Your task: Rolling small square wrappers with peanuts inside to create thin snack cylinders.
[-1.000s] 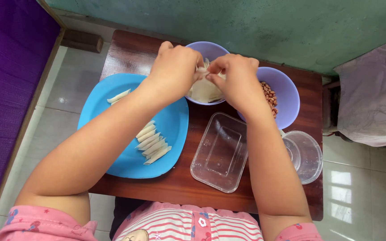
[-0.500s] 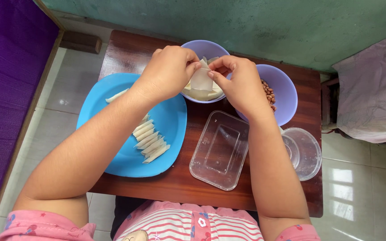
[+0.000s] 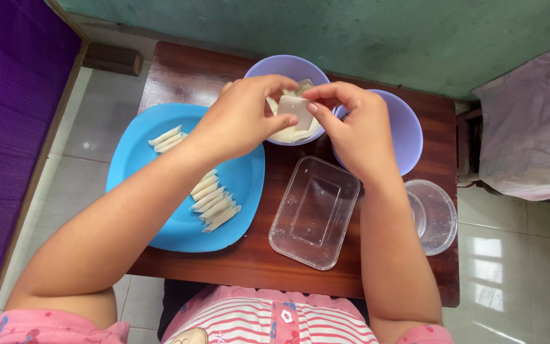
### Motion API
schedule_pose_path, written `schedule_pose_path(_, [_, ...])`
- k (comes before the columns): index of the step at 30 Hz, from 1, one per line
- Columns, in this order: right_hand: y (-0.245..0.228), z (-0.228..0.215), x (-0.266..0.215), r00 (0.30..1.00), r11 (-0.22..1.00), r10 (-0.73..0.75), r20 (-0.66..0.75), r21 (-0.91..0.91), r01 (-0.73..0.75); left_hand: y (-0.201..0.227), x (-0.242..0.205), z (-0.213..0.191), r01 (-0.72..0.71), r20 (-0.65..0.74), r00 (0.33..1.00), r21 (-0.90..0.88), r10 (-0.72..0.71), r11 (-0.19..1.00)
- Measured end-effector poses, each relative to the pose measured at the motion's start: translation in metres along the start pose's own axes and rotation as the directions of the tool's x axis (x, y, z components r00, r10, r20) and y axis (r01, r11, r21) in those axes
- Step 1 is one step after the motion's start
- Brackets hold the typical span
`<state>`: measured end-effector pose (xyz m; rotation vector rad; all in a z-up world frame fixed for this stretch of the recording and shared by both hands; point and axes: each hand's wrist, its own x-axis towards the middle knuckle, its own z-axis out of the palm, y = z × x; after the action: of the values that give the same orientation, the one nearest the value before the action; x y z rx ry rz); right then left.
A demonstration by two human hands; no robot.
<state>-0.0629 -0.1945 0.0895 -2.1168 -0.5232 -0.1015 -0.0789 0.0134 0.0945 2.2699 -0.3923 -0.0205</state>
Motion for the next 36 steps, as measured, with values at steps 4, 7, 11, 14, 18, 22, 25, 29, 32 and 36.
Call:
schedule_pose_path(4, [-0.022,-0.018,-0.038,0.998,0.996,0.049,-0.047,0.08,-0.045,0.02,-0.024,0.007,0.06,0.04,0.998,-0.138,-0.055,0.989])
schedule_pose_path(7, [-0.026,-0.026,-0.069,0.994,0.986,0.102,-0.033,0.134,-0.097,0.034,-0.047,0.017,0.125,0.075,0.991,-0.297,-0.107,0.947])
schedule_pose_path(11, [-0.004,-0.026,-0.107,0.999,0.991,0.033,0.019,0.13,-0.036,0.038,-0.076,0.042,-0.023,-0.042,0.999,-0.311,0.011,0.95])
schedule_pose_path(14, [0.01,-0.021,-0.13,1.0,0.993,0.024,0.006,0.112,-0.025,0.028,-0.096,0.074,-0.163,-0.135,0.98,-0.112,0.147,0.98])
schedule_pose_path(18, [0.037,-0.007,-0.153,0.999,0.999,-0.032,-0.013,-0.02,0.032,0.019,-0.116,0.116,-0.362,-0.2,0.876,0.33,0.439,0.872])
schedule_pose_path(22, [0.061,0.002,-0.169,0.985,0.969,-0.168,0.026,-0.177,0.17,0.0,-0.123,0.147,-0.42,-0.182,0.817,0.462,0.547,0.781])
schedule_pose_path(25, [0.067,0.004,-0.175,0.98,0.958,-0.187,0.065,-0.21,0.196,-0.008,-0.127,0.157,-0.432,-0.131,0.819,0.498,0.558,0.752])
schedule_pose_path(29, [0.067,0.001,-0.18,0.976,0.943,-0.182,0.119,-0.26,0.208,-0.012,-0.129,0.163,-0.431,-0.064,0.846,0.502,0.53,0.75])
schedule_pose_path(32, [0.062,-0.001,-0.182,0.975,0.934,-0.168,0.142,-0.293,0.204,-0.011,-0.13,0.163,-0.421,-0.06,0.856,0.497,0.514,0.759])
schedule_pose_path(36, [0.058,-0.001,-0.182,0.991,0.976,-0.075,0.115,-0.195,0.096,0.003,-0.125,0.15,-0.355,-0.108,0.911,0.281,0.397,0.892])
